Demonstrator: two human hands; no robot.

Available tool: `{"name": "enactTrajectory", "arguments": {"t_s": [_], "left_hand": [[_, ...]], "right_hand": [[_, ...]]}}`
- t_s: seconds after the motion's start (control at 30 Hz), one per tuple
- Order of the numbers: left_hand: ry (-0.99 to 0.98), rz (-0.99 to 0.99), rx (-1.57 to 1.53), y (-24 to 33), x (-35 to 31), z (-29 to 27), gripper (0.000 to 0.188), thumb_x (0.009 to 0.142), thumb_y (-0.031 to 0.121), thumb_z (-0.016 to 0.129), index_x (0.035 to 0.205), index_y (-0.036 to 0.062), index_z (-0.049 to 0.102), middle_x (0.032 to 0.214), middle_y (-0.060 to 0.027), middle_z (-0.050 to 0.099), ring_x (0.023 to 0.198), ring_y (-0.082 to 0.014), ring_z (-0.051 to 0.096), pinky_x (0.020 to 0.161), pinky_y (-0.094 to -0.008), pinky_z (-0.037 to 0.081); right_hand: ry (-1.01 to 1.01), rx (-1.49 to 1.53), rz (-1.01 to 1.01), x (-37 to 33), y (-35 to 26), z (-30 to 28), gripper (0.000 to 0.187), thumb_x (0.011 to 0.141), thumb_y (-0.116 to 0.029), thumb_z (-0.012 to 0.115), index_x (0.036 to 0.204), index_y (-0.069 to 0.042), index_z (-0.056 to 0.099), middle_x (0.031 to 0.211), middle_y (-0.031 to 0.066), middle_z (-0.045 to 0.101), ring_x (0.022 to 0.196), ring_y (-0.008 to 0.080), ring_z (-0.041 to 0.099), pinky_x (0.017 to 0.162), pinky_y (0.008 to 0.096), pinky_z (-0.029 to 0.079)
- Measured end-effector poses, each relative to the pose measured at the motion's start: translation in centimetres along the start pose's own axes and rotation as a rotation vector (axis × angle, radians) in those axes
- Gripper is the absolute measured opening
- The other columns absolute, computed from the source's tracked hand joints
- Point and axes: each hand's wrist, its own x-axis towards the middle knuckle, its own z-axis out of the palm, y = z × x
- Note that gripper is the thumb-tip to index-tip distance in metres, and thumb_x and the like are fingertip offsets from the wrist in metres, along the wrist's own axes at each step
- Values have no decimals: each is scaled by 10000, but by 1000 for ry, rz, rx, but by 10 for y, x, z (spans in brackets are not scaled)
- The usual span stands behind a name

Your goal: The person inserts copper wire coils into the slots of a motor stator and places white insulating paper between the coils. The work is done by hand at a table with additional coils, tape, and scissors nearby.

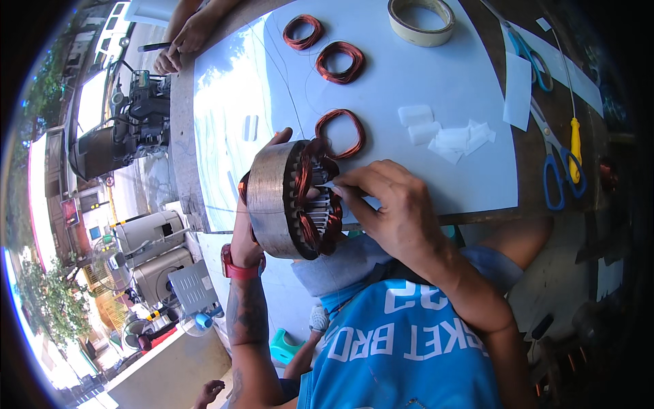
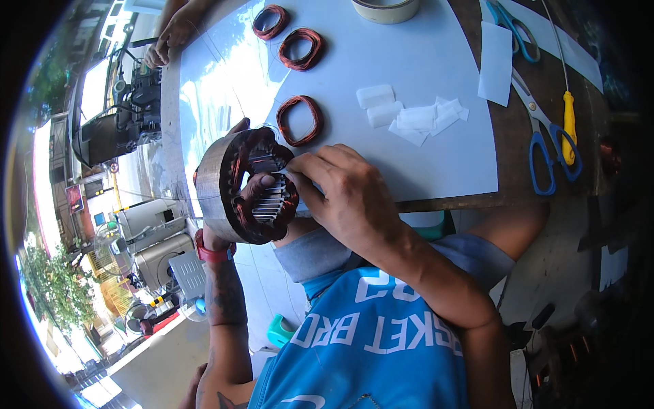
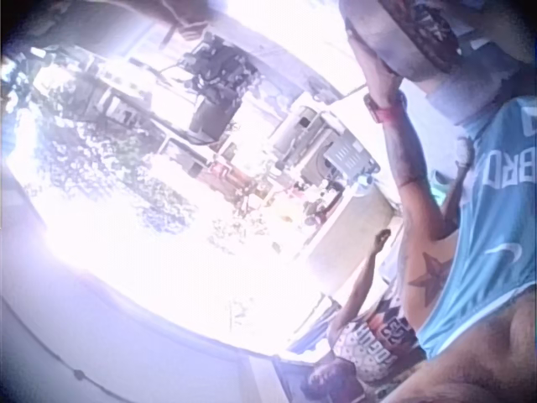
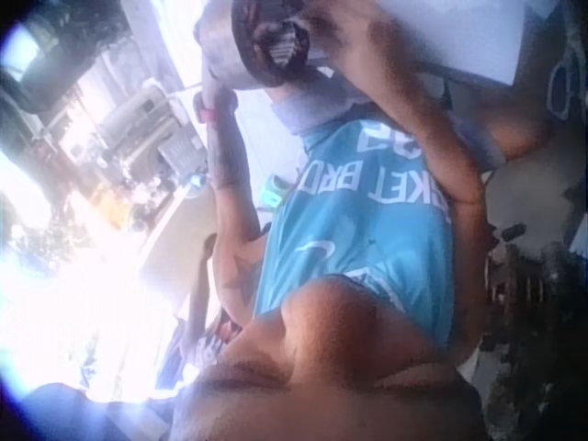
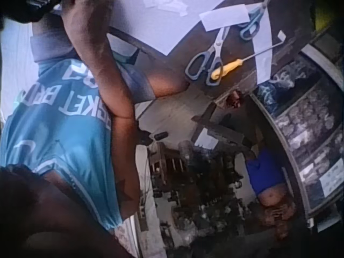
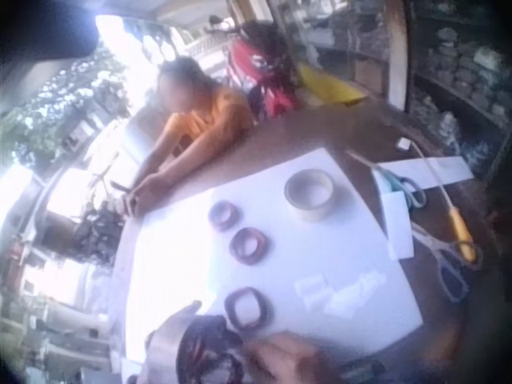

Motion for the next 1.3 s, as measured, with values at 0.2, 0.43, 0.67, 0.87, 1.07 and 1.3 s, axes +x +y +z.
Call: {"name": "enactTrajectory", "arguments": {"t_s": [0.2,0.43,0.67,0.87,1.07,1.3], "left_hand": [[-50,35,148,2,0,-3,836,941,244,812,1633,43,387,1659,-152,431,1442,-268,541,1207,-446,468],[26,-263,-531,-2,-6,-4,731,939,209,826,1568,38,496,1407,-129,666,1225,-206,685,1030,-376,578],[53,-178,-234,-2,-13,-5,718,929,195,851,1547,36,522,1324,-108,723,1165,-187,712,977,-349,595],[-73,-167,-216,-6,-11,-12,549,1130,214,513,1613,2,360,1512,-205,576,1288,-300,676,1061,-429,606],[42,-236,-329,-14,-14,-11,675,941,205,841,1522,33,545,1356,-107,708,1184,-195,711,995,-348,594],[43,-131,-89,-34,-14,-17,606,940,245,846,1450,21,606,1266,-104,730,1123,-198,726,976,-349,600]], "right_hand": [[-45,2,16,2,-1,4,188,895,-36,776,1076,0,739,992,181,737,918,353,728,825,440,590],[-4,52,15,0,0,0,207,888,-35,777,1087,1,735,992,181,732,929,355,724,840,437,588],[-28,-59,-34,4,-5,0,200,871,-23,771,1063,-10,717,978,156,712,934,338,705,848,435,585],[-56,-120,-84,5,-10,3,230,862,-14,766,1077,3,689,991,140,693,951,325,688,848,432,582],[28,23,-43,-9,3,0,257,893,-6,762,1147,24,736,1074,153,716,992,331,709,861,418,598],[11,-1,-105,-25,8,6,364,916,-2,748,1280,1,729,1121,159,723,1036,310,710,899,399,600]]}}
